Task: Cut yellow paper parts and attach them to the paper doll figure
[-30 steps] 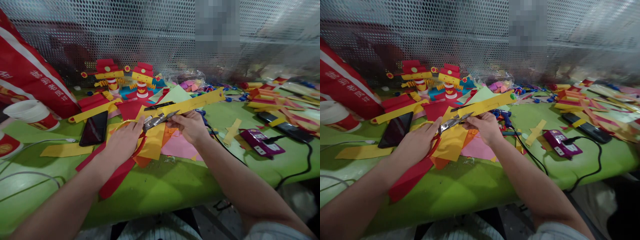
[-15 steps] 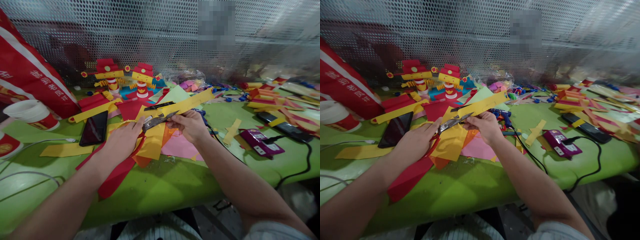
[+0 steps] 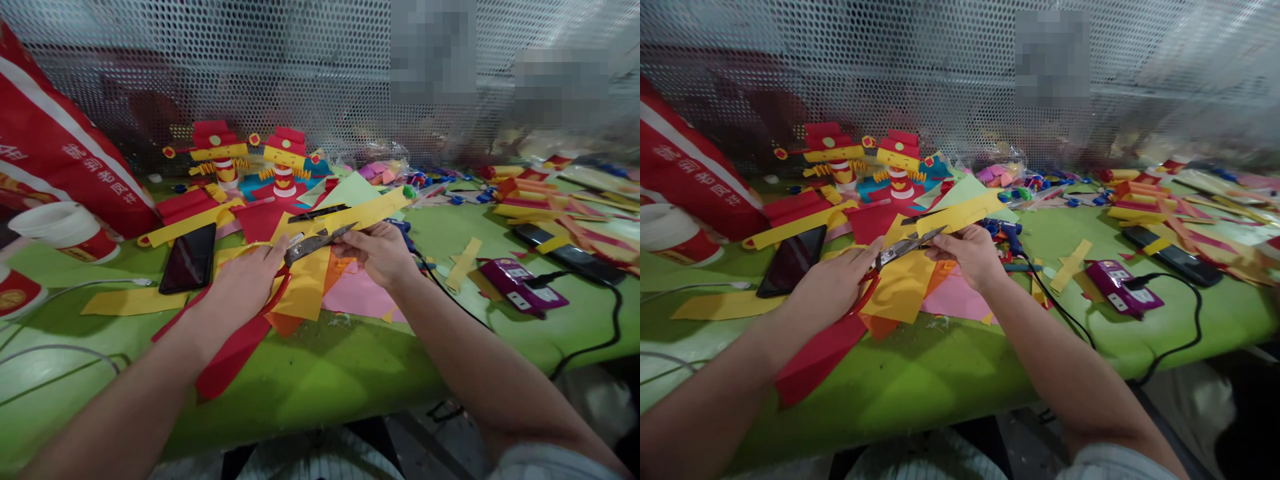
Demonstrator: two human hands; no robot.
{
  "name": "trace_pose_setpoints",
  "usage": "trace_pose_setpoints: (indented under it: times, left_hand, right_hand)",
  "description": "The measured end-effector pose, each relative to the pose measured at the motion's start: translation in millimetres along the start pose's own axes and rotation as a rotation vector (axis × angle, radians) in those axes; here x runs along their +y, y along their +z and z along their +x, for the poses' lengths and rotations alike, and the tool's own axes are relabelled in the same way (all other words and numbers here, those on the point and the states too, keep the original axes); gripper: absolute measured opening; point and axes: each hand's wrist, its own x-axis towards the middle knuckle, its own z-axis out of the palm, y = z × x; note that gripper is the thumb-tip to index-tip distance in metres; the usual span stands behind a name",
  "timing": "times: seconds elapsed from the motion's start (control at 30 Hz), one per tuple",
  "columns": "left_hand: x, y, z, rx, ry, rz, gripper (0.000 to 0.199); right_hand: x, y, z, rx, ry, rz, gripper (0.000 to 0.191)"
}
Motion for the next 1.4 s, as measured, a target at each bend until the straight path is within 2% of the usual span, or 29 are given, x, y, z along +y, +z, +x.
trace_pose_setpoints:
  times: [0.33,0.57,0.7,0.87,1.2,1.4]
  left_hand:
    - [-1.0,1.7,0.0,-0.002,0.017,-0.029,0.062]
    - [1.2,-2.6,1.0,-0.057,0.005,-0.124,0.058]
    - [0.5,-2.6,0.5,-0.034,-0.011,-0.101,0.058]
    - [-1.1,3.7,0.5,-0.017,-0.008,-0.137,0.058]
    - [1.0,11.8,0.6,0.077,0.028,-0.42,0.061]
    - [3.5,13.7,-1.9,0.085,0.02,-0.511,0.064]
  right_hand:
    - [3.5,1.2,-0.4,0.009,-0.052,0.01,0.023]
    - [7.5,0.2,-2.7,0.025,-0.11,0.017,0.021]
    - [5.6,0.0,-1.7,0.077,-0.106,0.113,0.027]
    - [4.6,1.7,-0.9,0.131,-0.135,0.149,0.024]
    - [12.4,9.6,-7.5,0.073,-0.141,0.174,0.02]
    - [16.9,14.5,-11.7,0.016,-0.151,0.186,0.019]
